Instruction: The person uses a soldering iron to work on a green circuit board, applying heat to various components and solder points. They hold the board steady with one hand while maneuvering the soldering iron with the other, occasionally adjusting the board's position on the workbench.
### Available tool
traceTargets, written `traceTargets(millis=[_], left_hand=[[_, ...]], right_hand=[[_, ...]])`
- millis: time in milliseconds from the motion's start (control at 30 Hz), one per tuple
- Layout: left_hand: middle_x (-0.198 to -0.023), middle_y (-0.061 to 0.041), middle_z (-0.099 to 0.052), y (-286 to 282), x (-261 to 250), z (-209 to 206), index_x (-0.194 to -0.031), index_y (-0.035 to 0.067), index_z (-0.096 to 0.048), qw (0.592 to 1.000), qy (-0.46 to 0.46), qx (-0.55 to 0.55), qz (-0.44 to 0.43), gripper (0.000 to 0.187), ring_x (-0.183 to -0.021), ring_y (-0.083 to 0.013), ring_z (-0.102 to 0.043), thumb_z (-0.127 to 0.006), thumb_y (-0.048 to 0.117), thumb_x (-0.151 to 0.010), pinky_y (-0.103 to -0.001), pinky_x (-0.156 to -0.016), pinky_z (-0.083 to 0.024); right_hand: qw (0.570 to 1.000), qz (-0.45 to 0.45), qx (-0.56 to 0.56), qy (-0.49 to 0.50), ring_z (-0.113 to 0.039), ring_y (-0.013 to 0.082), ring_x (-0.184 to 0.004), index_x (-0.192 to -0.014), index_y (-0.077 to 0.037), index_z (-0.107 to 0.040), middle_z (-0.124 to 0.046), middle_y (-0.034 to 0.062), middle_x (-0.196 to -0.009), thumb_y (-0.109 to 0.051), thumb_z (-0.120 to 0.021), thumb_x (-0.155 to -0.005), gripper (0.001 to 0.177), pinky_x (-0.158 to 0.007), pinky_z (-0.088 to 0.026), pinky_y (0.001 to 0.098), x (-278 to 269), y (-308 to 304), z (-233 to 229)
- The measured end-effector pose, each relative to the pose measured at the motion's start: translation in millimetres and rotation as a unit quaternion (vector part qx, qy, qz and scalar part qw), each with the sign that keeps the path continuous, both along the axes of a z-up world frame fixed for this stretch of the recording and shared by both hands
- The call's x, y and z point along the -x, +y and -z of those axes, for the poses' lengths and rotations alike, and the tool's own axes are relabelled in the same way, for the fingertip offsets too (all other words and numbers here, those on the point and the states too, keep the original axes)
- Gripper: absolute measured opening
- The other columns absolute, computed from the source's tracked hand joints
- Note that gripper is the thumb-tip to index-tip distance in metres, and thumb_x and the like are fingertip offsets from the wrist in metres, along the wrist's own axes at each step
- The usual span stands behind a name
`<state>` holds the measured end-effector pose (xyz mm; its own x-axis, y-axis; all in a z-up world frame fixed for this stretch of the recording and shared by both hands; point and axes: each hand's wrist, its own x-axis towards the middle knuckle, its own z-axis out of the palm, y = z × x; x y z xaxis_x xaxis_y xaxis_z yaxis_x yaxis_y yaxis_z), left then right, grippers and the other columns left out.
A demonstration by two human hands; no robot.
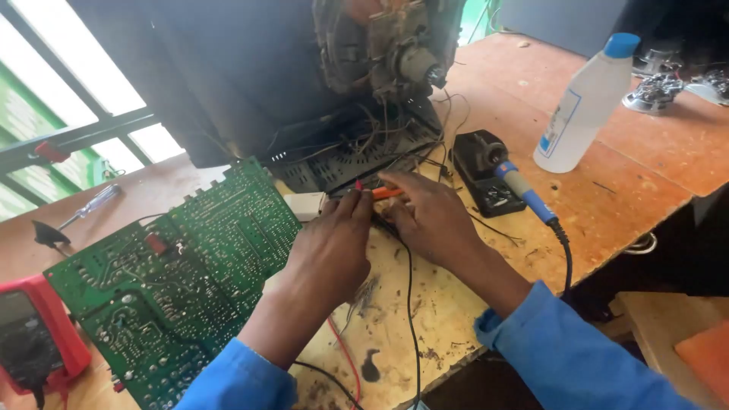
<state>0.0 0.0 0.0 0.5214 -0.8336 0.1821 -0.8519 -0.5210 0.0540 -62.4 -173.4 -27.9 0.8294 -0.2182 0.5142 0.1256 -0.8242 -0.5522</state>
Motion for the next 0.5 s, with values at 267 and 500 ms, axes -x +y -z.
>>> traceTargets(millis=[267,500], left_hand=[[-0.123,-0.013,-0.066,-58.1,48.0,3.1,-0.134,0.009,-0.062,0.991,0.085,0.056,0.090,0.051,-0.112,-0.0393,-0.065,-0.058,0.007,-0.082,-0.050,-0.081,-0.059],[-0.106,-0.006,-0.070,-135.7,59.1,31.4,-0.119,0.015,-0.070,0.975,0.164,0.118,0.093,0.033,-0.102,-0.0316,-0.070,-0.061,0.016,-0.088,-0.046,-0.078,-0.059]], right_hand=[[0.884,0.149,-0.442,-0.024,-0.075,0.0268,-0.084,-0.133,-0.002,-0.063,-0.076,0.0193,-0.106,-0.021,-0.069,-0.089,0.048,-0.065,-0.058,0.0338,85.5,-2.2,-14.4],[0.752,0.159,-0.620,-0.160,-0.064,0.0170,-0.091,-0.131,0.003,-0.060,-0.065,0.0105,-0.108,-0.032,-0.065,-0.095,0.051,-0.077,-0.055,0.0280,90.5,-31.0,-1.5]])
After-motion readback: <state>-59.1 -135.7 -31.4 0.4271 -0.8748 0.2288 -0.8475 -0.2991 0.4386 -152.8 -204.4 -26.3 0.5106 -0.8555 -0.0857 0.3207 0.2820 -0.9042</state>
